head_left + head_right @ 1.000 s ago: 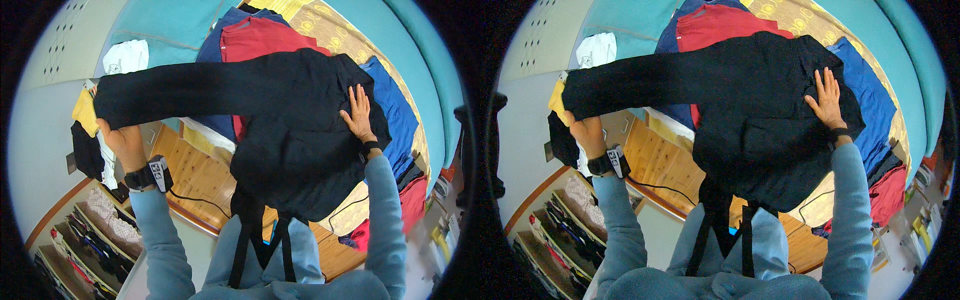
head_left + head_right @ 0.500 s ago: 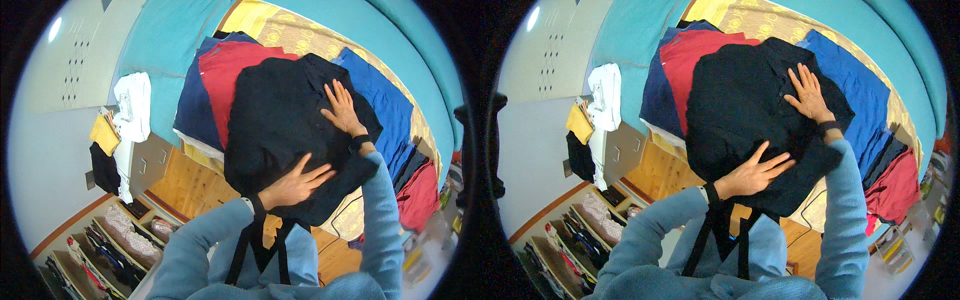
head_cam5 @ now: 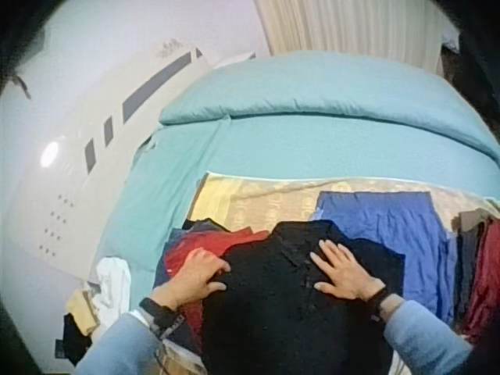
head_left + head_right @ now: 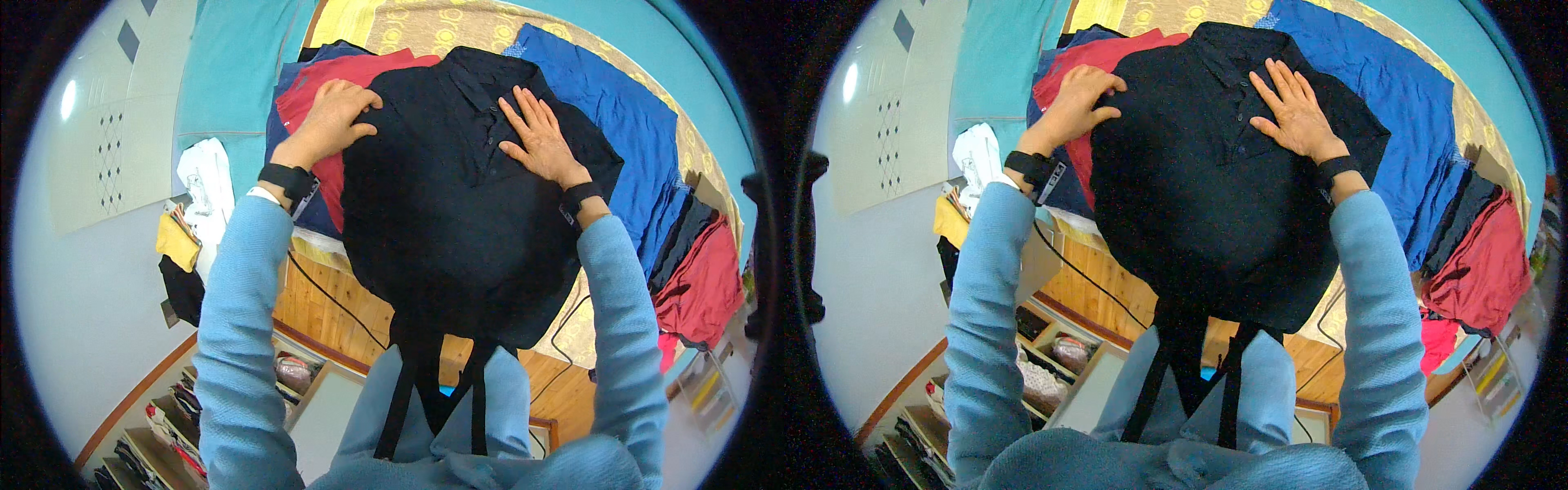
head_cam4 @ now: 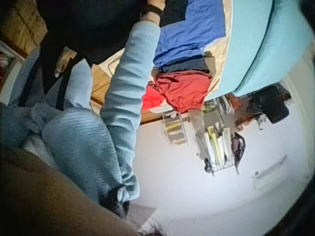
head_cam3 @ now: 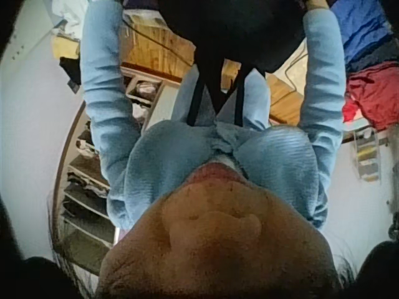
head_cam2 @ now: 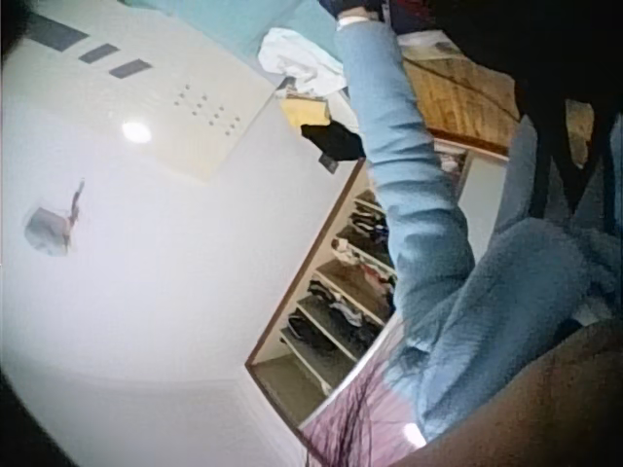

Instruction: The person folds several shirts on a bed, including a red shirt, a blue polo, and a black long-sleeve shirt. They button the black shirt before folding it and place the folded items into a white laundry basket.

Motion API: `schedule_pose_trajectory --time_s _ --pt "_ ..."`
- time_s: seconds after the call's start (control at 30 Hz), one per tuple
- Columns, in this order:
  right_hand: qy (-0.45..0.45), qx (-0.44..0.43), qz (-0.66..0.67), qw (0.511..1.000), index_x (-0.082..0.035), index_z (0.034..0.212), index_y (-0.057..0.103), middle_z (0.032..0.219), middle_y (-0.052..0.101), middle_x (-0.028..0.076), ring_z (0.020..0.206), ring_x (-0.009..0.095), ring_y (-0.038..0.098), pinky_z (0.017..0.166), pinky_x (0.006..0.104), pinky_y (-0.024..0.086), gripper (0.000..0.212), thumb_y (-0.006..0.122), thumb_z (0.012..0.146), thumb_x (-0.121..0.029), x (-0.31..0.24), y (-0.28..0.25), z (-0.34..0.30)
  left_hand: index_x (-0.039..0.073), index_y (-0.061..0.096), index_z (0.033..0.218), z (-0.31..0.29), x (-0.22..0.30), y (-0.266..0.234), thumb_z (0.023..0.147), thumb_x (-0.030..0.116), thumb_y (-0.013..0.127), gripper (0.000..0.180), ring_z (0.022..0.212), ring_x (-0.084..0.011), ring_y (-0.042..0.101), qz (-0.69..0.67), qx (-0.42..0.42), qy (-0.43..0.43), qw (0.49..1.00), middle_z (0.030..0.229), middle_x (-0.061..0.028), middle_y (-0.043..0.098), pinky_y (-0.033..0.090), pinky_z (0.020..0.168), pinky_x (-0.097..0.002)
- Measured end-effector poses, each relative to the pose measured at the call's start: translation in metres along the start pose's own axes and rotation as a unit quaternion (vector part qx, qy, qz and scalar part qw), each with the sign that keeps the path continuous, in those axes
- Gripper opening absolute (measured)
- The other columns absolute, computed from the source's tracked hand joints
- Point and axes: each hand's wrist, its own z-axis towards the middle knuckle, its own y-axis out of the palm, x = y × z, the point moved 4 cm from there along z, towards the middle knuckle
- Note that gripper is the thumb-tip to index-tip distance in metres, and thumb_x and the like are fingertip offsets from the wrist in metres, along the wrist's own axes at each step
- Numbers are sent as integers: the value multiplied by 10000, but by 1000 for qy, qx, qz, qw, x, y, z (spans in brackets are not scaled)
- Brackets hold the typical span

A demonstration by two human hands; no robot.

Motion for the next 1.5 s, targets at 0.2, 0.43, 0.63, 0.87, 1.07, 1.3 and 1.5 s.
schedule_pose_trajectory --time_s 0.2,0.43,0.63,0.87,1.07,1.3,1.5 --pt "-14 38 15 999 -201 1485 282 1552 188 146 1436 299 175 1161 441 138 670 466 926 -521 0 0 1 99 585 846 8 -6 10 795 156 667 112 964 -249 538 27 70 -5 997 836 -55 581 318 992 -453" --pt "-24 76 1 997 -175 1458 340 1518 271 159 1412 301 241 1144 432 189 621 511 926 -448 4 8 0 105 562 1187 -11 47 35 795 26 601 401 1255 -309 429 110 256 -85 957 1306 -119 490 286 1055 -517" --pt "-78 99 57 990 -224 1481 290 1544 191 170 1426 329 188 1151 471 149 589 432 967 -474 -4 -39 -7 85 389 1416 -20 144 88 829 104 611 628 1389 -362 260 -3 50 -62 997 1471 -223 296 163 1128 -531" --pt "177 92 269 942 -43 1014 601 915 640 159 862 319 632 720 389 500 332 653 863 -333 -19 -104 -157 40 601 1128 -1 186 112 762 94 679 378 1152 -311 486 -103 84 116 984 1187 -137 532 317 1064 -489" --pt "334 -103 259 901 -10 902 595 744 627 203 706 400 620 610 435 496 311 729 782 -263 -75 -52 -229 28 620 1006 22 206 119 753 117 691 277 1049 -284 543 -124 47 177 975 1039 -120 587 376 1026 -455" --pt "121 77 393 908 -16 945 633 861 598 131 787 315 606 663 369 494 203 616 743 -27 -84 -151 -241 29 612 1090 29 202 116 856 170 607 273 1082 -323 534 -180 9 114 977 1089 -144 601 399 986 -435" --pt "22 163 292 942 -60 860 624 983 626 129 746 290 622 583 360 506 136 610 760 -152 -64 -207 -297 37 629 980 27 174 95 874 154 564 171 996 -364 551 -186 -5 86 979 957 -133 619 376 999 -457"
